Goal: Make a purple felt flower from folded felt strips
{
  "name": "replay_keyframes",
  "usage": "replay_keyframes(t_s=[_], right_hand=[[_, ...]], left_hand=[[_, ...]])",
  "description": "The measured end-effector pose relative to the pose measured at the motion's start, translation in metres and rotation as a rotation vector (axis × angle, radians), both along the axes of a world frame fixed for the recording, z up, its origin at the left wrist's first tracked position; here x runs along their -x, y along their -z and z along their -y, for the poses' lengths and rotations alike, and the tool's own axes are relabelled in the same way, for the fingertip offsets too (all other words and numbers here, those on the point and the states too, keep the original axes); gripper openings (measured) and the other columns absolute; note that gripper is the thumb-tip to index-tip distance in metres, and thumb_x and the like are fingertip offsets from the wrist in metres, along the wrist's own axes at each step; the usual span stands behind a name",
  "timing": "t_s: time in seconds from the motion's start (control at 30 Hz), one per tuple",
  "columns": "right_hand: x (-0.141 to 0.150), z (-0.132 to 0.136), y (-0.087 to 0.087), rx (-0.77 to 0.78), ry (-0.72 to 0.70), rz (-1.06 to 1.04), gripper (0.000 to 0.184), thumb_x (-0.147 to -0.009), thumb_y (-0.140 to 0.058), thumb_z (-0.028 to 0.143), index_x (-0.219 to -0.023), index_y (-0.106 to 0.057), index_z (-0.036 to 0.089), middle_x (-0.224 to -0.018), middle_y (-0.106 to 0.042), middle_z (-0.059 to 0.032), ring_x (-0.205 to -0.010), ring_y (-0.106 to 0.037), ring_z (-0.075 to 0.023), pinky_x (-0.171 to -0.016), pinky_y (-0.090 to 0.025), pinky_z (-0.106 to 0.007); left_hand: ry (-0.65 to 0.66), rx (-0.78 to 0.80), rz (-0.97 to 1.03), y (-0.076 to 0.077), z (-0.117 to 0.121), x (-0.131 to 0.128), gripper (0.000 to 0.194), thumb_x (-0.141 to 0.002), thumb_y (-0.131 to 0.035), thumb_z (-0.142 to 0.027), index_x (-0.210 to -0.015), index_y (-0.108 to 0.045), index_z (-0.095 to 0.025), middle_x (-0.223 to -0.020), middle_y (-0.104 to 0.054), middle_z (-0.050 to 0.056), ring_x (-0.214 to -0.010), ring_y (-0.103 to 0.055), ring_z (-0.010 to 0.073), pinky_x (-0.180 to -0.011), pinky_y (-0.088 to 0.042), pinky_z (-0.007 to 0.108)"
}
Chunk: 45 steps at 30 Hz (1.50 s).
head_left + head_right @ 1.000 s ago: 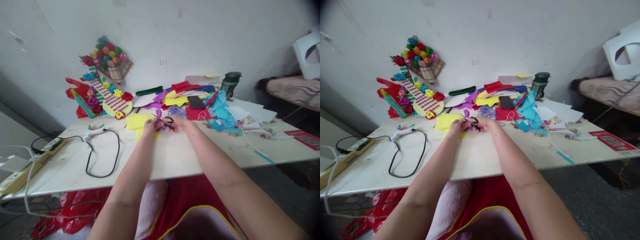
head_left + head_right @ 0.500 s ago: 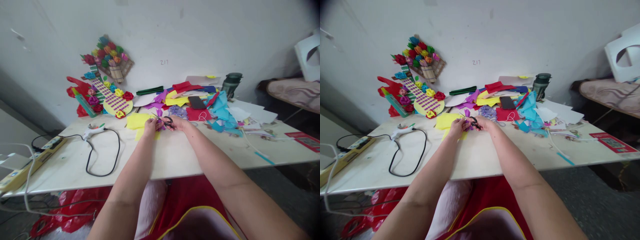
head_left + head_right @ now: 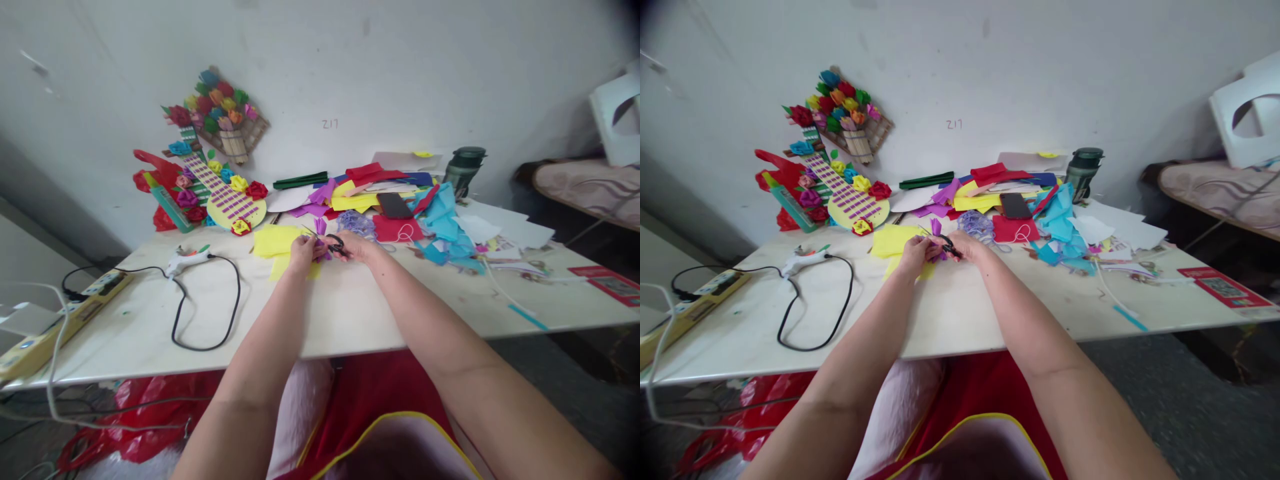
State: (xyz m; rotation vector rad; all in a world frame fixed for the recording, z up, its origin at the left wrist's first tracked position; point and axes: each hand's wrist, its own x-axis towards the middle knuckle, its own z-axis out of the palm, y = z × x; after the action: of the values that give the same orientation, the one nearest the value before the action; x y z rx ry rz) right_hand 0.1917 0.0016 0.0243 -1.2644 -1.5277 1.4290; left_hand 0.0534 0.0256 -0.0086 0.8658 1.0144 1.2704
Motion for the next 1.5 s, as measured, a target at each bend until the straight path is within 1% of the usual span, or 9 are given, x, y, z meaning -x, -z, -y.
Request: replay_keyframes(t_s=[0.3,0.63,0.83,0.93,1.0,1.07,1.17,1.3,1.5], right_hand=[[0.002,-0.006,0.007,-0.031,0.016,-0.042,0.048,-0.069,-0.069,0.058,-0.060,-0.047,0.016,-0.036,-0.044,0.0059,-0.030,-0.032,-0.0023,-0.028,-0.023,-0.015],[0.004,-0.004,0.006,-0.064,0.033,-0.062,0.046,-0.072,-0.069,0.053,-0.058,-0.046,0.016,-0.036,-0.044,0.0060,-0.029,-0.031,-0.0018,-0.028,-0.022,-0.015],[0.006,-0.001,0.002,-0.121,-0.015,-0.094,0.039,-0.069,-0.073,0.047,-0.066,-0.052,0.015,-0.041,-0.051,0.0051,-0.030,-0.040,-0.0039,-0.029,-0.029,-0.015],[0.001,-0.002,-0.007,-0.215,0.079,-0.191,0.036,-0.069,-0.073,0.047,-0.074,-0.057,0.015,-0.046,-0.055,0.0046,-0.033,-0.044,-0.0046,-0.032,-0.032,-0.015],[-0.009,-0.006,-0.013,-0.317,0.270,-0.244,0.035,-0.069,-0.071,0.048,-0.075,-0.059,0.015,-0.051,-0.058,0.0033,-0.036,-0.046,-0.0046,-0.034,-0.033,-0.015],[-0.025,-0.011,-0.017,-0.370,0.476,-0.151,0.035,-0.072,-0.068,0.048,-0.080,-0.064,0.015,-0.058,-0.062,0.0007,-0.040,-0.050,-0.0058,-0.038,-0.038,-0.016],[-0.054,-0.018,-0.017,-0.376,0.674,0.283,0.033,-0.072,-0.067,0.045,-0.085,-0.070,0.014,-0.067,-0.068,-0.0050,-0.055,-0.063,-0.0139,-0.051,-0.048,-0.022],[-0.081,-0.017,-0.012,-0.282,0.709,0.933,0.026,-0.072,-0.068,0.031,-0.090,-0.073,0.014,-0.097,-0.071,-0.0157,-0.095,-0.067,-0.0275,-0.077,-0.051,-0.032],[-0.094,-0.016,-0.002,-0.098,0.728,1.100,0.038,-0.078,-0.060,0.022,-0.113,-0.065,0.008,-0.115,-0.064,-0.0249,-0.109,-0.062,-0.0295,-0.084,-0.050,-0.036]], left_hand=[[-0.018,-0.016,-0.043,0.001,0.000,0.000,0.013,-0.086,-0.052,-0.015,-0.077,-0.043,-0.016,-0.055,-0.061,0.003,-0.049,-0.063,0.0131,-0.055,-0.053,0.025],[0.027,-0.001,-0.082,0.004,0.001,-0.002,0.015,-0.082,-0.056,-0.018,-0.079,-0.042,-0.017,-0.060,-0.063,0.003,-0.052,-0.066,0.0176,-0.048,-0.050,0.025],[-0.009,-0.015,-0.031,0.004,0.000,-0.002,0.014,-0.083,-0.057,-0.019,-0.079,-0.044,-0.016,-0.057,-0.061,0.004,-0.054,-0.066,0.0179,-0.049,-0.052,0.025],[-0.014,0.006,0.009,0.001,0.000,-0.001,0.011,-0.087,-0.053,-0.020,-0.085,-0.043,-0.016,-0.064,-0.064,0.006,-0.059,-0.068,0.0187,-0.053,-0.055,0.027],[-0.036,0.022,0.025,-0.001,0.000,0.000,0.011,-0.088,-0.053,-0.020,-0.088,-0.043,-0.015,-0.066,-0.064,0.007,-0.061,-0.069,0.0186,-0.057,-0.056,0.027],[-0.038,0.025,0.033,-0.003,0.001,0.000,0.013,-0.088,-0.054,-0.020,-0.089,-0.042,-0.015,-0.068,-0.064,0.008,-0.063,-0.070,0.0188,-0.059,-0.057,0.027],[-0.041,0.017,0.046,-0.005,0.003,0.000,0.015,-0.087,-0.055,-0.019,-0.090,-0.042,-0.014,-0.070,-0.063,0.007,-0.064,-0.070,0.0186,-0.060,-0.057,0.026],[-0.041,0.014,0.067,-0.006,0.004,0.002,0.020,-0.085,-0.060,-0.021,-0.090,-0.043,-0.013,-0.070,-0.061,0.004,-0.062,-0.069,0.0167,-0.059,-0.057,0.024],[-0.019,-0.002,0.041,-0.010,0.005,0.004,0.012,-0.088,-0.054,-0.022,-0.090,-0.045,-0.013,-0.071,-0.066,0.007,-0.053,-0.064,0.0127,-0.054,-0.054,0.024]])
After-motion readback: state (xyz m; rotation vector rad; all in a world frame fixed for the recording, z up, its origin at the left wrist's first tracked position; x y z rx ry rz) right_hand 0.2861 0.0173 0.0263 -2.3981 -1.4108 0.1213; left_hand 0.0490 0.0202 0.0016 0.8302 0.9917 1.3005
